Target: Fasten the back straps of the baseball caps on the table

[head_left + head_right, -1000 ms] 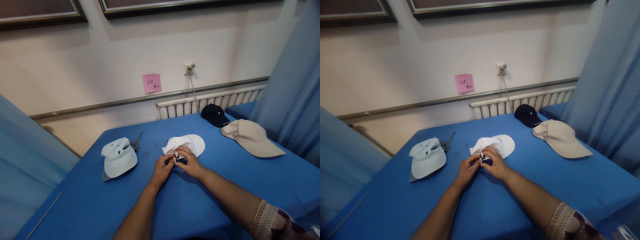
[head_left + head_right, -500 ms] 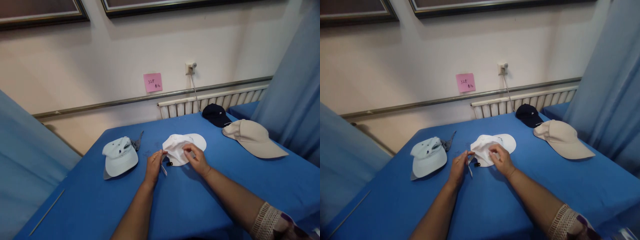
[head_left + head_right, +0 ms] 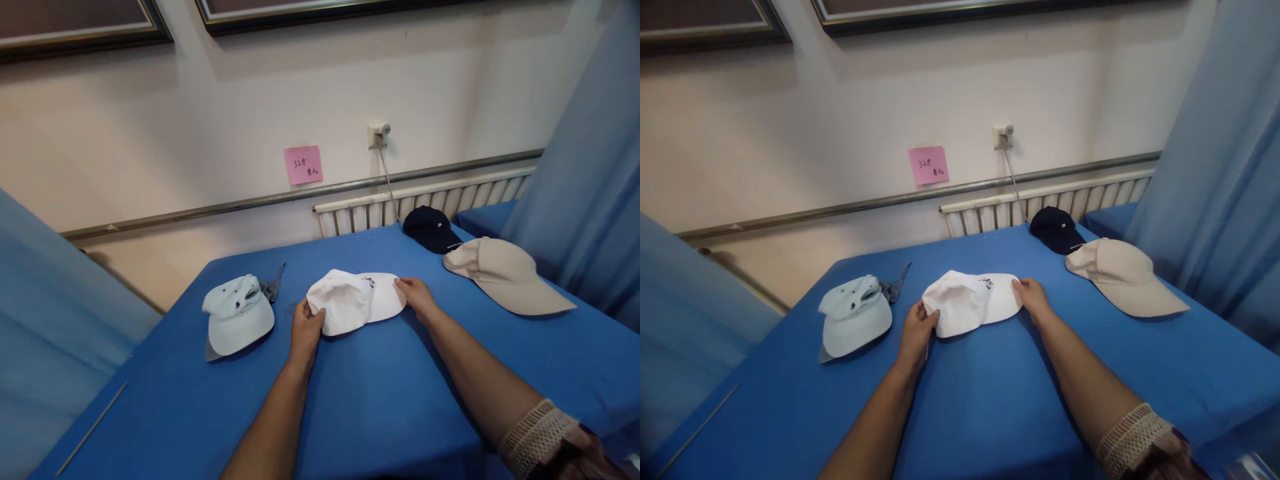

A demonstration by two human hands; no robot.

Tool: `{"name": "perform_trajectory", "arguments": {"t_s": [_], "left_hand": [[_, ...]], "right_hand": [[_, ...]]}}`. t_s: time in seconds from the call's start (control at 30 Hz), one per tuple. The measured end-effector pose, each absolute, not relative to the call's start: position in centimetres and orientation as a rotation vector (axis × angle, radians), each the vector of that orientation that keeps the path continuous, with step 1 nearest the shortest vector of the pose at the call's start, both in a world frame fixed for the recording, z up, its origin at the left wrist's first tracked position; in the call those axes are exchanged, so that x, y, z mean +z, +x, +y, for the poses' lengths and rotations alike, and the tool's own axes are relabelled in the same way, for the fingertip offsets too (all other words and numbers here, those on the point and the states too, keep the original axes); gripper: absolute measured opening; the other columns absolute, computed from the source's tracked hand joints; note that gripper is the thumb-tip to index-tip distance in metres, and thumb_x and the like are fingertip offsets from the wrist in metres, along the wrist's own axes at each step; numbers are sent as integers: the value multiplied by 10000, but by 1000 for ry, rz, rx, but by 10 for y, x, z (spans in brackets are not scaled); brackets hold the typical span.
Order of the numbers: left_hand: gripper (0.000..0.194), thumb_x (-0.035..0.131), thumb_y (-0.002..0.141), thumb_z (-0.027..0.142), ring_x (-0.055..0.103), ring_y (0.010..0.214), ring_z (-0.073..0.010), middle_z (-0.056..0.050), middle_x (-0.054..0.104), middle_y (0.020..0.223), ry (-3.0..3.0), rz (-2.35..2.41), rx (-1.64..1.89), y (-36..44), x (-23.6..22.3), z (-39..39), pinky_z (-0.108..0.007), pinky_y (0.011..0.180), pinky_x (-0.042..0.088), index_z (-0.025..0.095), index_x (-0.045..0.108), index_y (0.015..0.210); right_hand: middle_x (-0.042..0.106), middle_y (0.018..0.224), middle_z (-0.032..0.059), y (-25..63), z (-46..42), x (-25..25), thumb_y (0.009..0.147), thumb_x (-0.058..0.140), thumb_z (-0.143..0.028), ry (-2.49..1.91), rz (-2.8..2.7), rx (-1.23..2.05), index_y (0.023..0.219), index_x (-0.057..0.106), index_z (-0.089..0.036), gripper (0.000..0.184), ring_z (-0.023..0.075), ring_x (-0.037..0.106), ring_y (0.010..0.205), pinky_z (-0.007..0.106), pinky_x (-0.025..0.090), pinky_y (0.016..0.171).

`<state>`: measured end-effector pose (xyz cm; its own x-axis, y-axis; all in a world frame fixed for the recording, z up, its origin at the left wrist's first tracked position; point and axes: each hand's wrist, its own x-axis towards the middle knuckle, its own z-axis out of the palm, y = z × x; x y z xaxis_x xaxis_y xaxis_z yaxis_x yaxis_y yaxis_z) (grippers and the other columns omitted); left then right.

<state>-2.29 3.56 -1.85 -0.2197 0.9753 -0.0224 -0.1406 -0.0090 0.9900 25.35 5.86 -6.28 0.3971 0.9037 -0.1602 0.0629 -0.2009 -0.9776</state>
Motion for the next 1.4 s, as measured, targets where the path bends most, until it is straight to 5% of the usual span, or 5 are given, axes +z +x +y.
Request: {"name": "perform_trajectory", "arguments": {"t_s": [0.23,0.53,0.77,0.97,1.4], "left_hand": [[252,630,765,79,683,768,-141,-72,721,922,586,911,1480,-41,4,39,-236,733,539,133,649,1010],[78,566,821,107,679,769,-134,-79,704,937,323,1078,1404,-35,0,33,-233,681,517,147,631,836],[346,770,722,299,667,916,-183,-111,693,1078,790,927,1016,13,-20,3,-266,756,502,161,661,1020],[393,794,662,346,665,840,-179,-81,715,981,793,960,1289,-6,-10,17,-334,803,526,160,643,973],[171,600,633,181,503,512,-87,33,559,661,366,1434,2172,-153,25,39,-218,485,457,160,516,781]], "right_hand": [[736,936,143,249,51,-52,870,542,-230,-1040,-458,1652,999,665,-88,228,210,703,785,324,571,763],[737,1008,66,232,47,-41,863,478,-82,-561,-165,1609,1264,542,-167,415,192,702,927,332,583,836],[728,1020,40,176,17,-45,750,707,-97,-539,-434,1792,1142,622,-193,413,159,683,875,247,559,759],[726,940,65,170,7,-41,745,770,-247,-673,-712,1921,968,680,-151,258,119,659,751,227,513,694],[713,937,64,176,9,-43,731,777,-309,-740,-810,1929,924,670,-158,267,111,647,725,246,492,676]]}}
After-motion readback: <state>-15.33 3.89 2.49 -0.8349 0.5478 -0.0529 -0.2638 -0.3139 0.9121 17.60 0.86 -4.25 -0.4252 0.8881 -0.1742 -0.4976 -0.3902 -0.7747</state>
